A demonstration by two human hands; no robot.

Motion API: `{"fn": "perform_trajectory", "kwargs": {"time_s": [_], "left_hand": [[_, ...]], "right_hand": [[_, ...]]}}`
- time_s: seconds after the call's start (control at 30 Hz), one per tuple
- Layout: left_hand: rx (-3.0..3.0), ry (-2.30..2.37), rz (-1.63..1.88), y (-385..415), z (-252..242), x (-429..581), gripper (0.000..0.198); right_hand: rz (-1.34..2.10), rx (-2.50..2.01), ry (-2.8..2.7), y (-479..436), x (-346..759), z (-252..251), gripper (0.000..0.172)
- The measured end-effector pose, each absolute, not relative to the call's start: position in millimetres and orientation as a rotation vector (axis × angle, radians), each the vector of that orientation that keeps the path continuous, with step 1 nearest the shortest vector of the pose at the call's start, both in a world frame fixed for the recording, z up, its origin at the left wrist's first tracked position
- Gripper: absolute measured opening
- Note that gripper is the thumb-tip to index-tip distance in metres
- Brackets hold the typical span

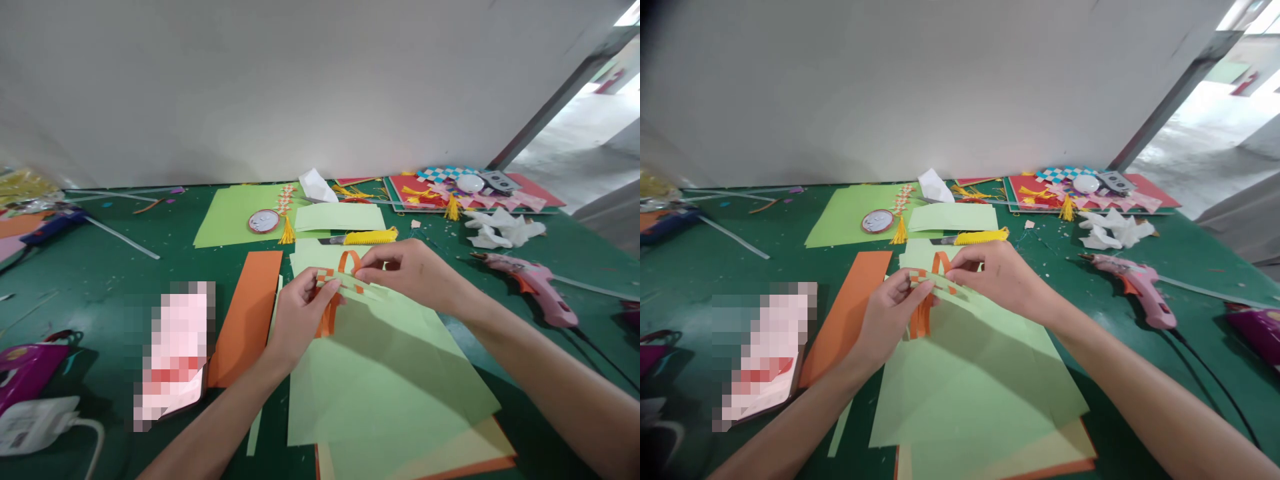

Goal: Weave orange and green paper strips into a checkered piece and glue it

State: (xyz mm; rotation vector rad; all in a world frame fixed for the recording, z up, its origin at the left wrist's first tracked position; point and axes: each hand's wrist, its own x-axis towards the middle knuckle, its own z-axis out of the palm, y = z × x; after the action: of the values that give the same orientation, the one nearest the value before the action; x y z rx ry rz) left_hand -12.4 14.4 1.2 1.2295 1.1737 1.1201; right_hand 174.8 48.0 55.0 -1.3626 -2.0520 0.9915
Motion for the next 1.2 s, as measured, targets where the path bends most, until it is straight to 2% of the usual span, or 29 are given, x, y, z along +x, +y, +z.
{"fn": "perform_trajectory", "kwargs": {"time_s": [0.43, 0.7, 1.2], "left_hand": [[1.260, 1.279, 1.163, 12.3, -0.2, -11.8, 0.014], [1.266, 1.288, 1.176, 11.4, 1.3, -12.1, 0.012], [1.274, 1.291, 1.165, 11.1, 0.1, -12.3, 0.015]], "right_hand": [[1.151, -1.468, -2.059, 53.2, 180.8, 58.7, 0.019], [1.036, -1.506, -2.071, 55.8, 187.1, 64.4, 0.020], [1.181, -1.492, -2.179, 54.5, 182.2, 65.1, 0.025]]}}
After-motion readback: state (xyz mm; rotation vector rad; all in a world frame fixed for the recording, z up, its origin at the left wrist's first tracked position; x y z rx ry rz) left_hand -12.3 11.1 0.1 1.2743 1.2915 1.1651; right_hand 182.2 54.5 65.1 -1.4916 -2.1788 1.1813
